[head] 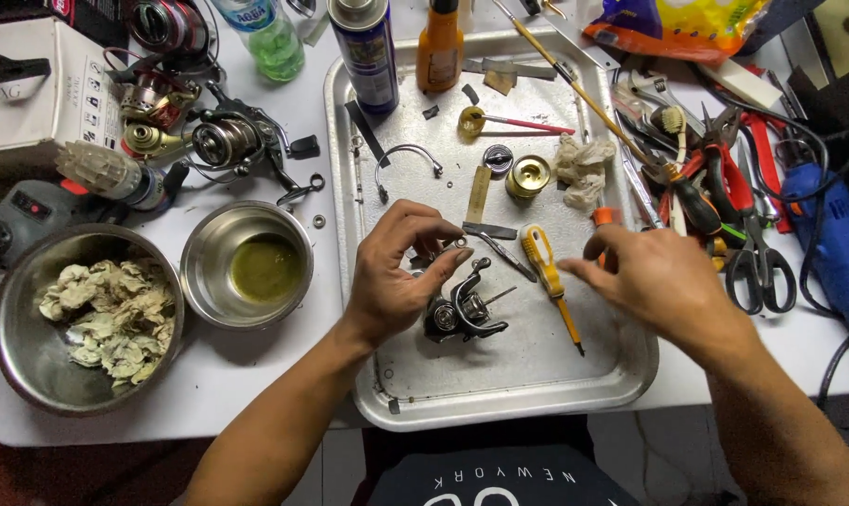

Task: Disassembling and reassembling a fishing reel for maintenance or repair using a screwdriver and manual manipulation of small parts.

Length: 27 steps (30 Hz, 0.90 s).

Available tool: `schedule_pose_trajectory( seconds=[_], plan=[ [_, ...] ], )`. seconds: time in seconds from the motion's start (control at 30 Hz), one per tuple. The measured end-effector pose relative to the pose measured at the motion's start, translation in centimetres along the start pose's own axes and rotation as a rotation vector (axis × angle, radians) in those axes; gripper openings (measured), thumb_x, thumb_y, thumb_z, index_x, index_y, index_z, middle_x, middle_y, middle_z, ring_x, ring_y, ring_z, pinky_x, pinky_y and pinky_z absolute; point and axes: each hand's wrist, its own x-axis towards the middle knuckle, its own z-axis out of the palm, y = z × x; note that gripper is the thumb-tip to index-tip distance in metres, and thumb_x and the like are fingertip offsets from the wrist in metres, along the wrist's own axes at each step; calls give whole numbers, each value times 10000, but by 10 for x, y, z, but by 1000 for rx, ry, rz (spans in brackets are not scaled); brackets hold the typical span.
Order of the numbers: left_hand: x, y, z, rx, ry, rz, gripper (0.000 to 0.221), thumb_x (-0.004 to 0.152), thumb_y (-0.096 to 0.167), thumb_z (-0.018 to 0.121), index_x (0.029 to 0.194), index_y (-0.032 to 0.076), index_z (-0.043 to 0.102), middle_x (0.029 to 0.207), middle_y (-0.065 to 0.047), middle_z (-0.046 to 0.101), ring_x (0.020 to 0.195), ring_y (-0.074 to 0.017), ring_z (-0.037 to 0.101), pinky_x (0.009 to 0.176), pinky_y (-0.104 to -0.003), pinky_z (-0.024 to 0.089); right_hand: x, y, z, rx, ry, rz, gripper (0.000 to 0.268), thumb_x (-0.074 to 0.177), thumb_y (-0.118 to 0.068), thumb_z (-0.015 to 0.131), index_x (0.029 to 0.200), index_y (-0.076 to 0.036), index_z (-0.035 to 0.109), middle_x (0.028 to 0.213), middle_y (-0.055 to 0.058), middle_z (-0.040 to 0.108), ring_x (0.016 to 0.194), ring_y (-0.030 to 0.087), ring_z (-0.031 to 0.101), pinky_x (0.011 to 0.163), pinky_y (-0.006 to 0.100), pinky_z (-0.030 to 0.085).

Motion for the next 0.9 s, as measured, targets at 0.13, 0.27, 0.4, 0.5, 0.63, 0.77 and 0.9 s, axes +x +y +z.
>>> schedule_pose_trajectory(
  seconds=[0.13,0.27,0.4,0.5,0.63,0.77,0.9],
  plan=[
    [3,-1,-4,-3,16,-9,141,832,101,657,932,32,585,892,-83,544,733,-143,533,636,-213,517,7,27,-22,72,69,97,317,888,-496,511,1018,-228,620,594,5,683,465,127,576,438,282,456],
    [6,-1,-6,-9,46,-45,118,841,108,647,920,37,594,892,-80,549,749,-147,535,633,-213,502,20,64,-20,0,237,155,312,945,-462,526,1064,-205,657,773,114,709,724,309,646,658,435,499],
    [8,-1,-6,7,52,-89,121,836,109,654,919,39,602,879,-71,553,743,-142,544,646,-216,495,12,63,-29,-51,67,205,296,926,-429,518,1076,-212,654,768,78,737,718,268,680,685,392,511],
    [6,-5,-3,-4,32,-91,119,836,88,650,923,33,592,896,-78,555,732,-140,543,642,-205,511,4,64,-29,-54,12,239,281,909,-418,521,1042,-202,641,810,77,739,804,286,674,718,414,503],
    [6,-5,-2,8,22,-112,134,835,87,651,935,27,583,895,-83,550,708,-139,553,641,-212,522,6,109,-4,-128,189,282,305,930,-483,523,995,-217,656,751,148,717,784,373,665,652,441,498],
    [6,-7,-2,26,18,-136,119,838,90,647,924,37,585,883,-77,555,694,-135,556,629,-213,523,13,149,16,-214,324,287,318,932,-536,558,998,-248,676,769,63,720,788,290,678,646,384,496],
    [6,-8,-1,29,21,-138,119,836,92,651,921,35,591,877,-75,557,701,-136,554,635,-217,524,8,133,-1,10,333,242,378,940,-514,603,1033,-156,680,845,86,717,789,248,658,659,376,475]
  ],
)
